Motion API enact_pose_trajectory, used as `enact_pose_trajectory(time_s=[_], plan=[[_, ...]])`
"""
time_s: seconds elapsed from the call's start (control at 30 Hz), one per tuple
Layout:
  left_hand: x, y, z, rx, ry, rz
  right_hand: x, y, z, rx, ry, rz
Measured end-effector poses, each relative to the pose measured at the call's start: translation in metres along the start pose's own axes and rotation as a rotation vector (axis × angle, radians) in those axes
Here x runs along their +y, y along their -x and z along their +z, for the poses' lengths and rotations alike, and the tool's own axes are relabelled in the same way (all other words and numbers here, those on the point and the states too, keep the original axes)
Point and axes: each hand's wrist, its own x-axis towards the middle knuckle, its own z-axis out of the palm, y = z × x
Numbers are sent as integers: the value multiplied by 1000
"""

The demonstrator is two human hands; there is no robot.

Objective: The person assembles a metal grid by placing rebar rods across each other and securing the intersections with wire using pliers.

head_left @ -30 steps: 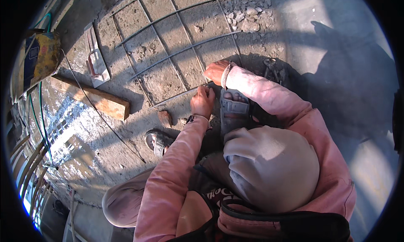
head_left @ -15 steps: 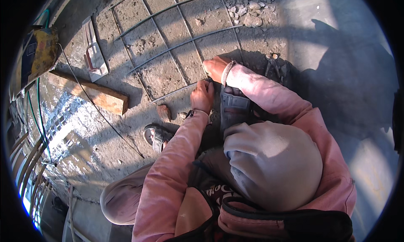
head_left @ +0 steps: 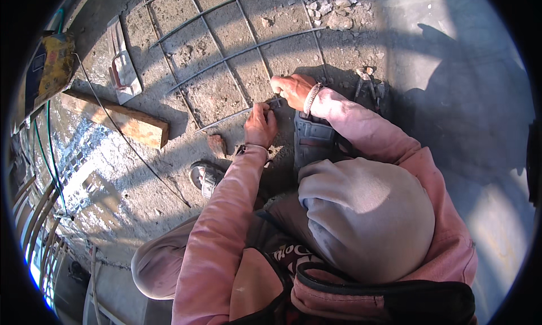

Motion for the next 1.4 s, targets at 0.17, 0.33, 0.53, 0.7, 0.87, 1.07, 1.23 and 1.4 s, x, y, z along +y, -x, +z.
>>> enact_pose_trajectory(time_s=[0.17, 0.33, 0.53, 0.7, 0.87, 1.07, 1.23, 1.4], plan=[[-9, 0, 3, -21, -234, 106, 4, -9, -5, -67, -2, -55], [-7, 0, 0, 2, -355, 204, 4, -10, -6, -70, -37, -97], [-1, -12, -12, -23, -663, 491, -1, -10, -5, -49, 10, -47], [1, -18, -19, -134, -775, 608, -2, -9, -3, 4, -1, -156], [0, -25, -20, -255, -854, 663, -6, -12, 0, -96, 308, -290], [8, -31, -21, -379, -824, 608, -21, -2, 4, -83, 278, 117], [14, -35, -25, -406, -845, 618, -27, 10, 17, 90, 155, 80], [14, -36, -24, -330, -791, 613, -23, 19, 24, 204, 17, 2]])
